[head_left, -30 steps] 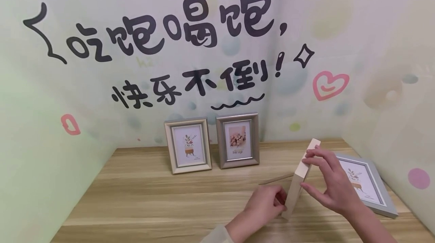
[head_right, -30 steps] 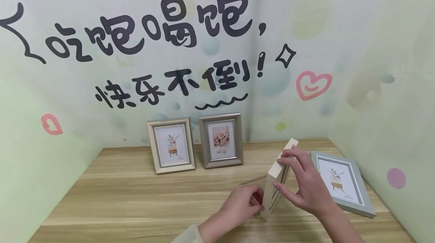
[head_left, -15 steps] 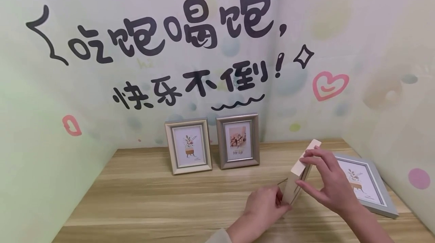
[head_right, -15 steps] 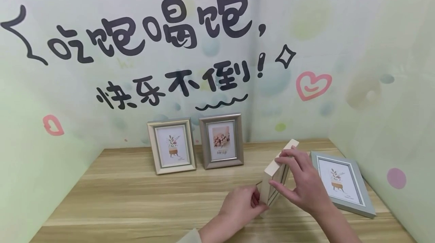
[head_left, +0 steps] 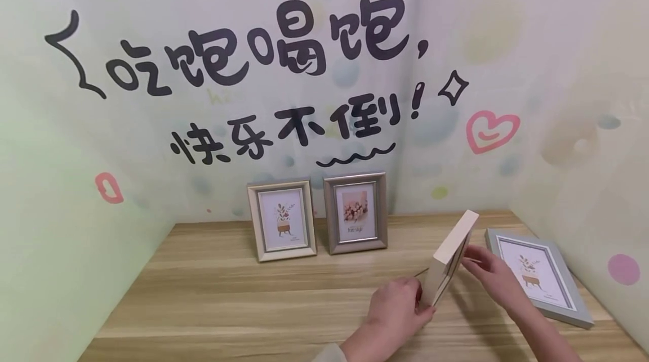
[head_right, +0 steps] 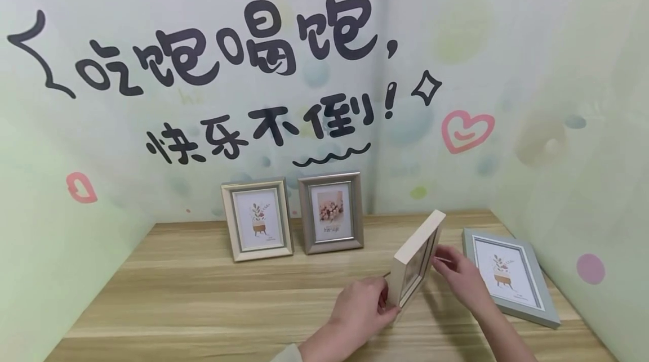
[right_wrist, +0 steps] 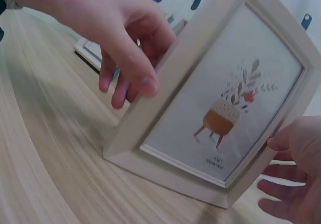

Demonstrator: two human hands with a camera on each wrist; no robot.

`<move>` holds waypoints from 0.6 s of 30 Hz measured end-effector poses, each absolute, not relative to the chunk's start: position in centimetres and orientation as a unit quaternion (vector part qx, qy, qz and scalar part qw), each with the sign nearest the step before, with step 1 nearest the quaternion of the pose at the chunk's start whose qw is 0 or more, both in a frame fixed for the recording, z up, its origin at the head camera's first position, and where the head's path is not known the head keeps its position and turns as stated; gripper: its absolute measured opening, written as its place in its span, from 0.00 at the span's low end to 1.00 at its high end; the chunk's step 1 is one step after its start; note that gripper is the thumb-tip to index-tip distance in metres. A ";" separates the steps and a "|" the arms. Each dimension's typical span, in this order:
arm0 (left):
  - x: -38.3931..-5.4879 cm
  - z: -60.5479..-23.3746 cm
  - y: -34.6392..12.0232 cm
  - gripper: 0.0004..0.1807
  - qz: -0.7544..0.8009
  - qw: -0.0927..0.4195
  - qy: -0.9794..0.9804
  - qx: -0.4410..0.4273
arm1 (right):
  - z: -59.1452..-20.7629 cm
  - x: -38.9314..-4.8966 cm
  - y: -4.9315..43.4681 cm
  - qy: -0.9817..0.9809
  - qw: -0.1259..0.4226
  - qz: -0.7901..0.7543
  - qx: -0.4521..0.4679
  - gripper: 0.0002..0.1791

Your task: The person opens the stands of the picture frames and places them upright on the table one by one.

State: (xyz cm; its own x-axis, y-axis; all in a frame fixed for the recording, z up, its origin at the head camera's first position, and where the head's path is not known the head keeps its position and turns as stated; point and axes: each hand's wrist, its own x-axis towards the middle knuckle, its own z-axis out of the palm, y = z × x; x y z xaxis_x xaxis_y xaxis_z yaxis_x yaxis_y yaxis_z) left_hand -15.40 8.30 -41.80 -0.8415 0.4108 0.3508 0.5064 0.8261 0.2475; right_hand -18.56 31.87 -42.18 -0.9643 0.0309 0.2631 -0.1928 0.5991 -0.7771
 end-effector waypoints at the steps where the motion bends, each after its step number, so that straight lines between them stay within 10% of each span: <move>1: -15.4 -41.8 8.2 0.17 -0.165 0.146 -0.944 -0.244 | -42.4 -18.7 32.0 -0.889 0.116 0.441 0.043 0.22; 18: -19.0 -39.7 9.0 0.13 -0.242 0.167 -0.941 -0.165 | -41.7 -19.2 32.2 -0.856 0.236 0.452 -0.079 0.17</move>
State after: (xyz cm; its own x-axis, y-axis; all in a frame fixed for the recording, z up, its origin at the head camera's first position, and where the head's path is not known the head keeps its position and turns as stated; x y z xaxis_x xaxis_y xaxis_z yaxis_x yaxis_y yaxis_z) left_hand -19.03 8.98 -39.68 -0.8898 0.2305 0.3939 0.3920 0.8281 0.4009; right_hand -19.16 32.18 -41.71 -0.8760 0.3493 0.3326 -0.0777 0.5784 -0.8120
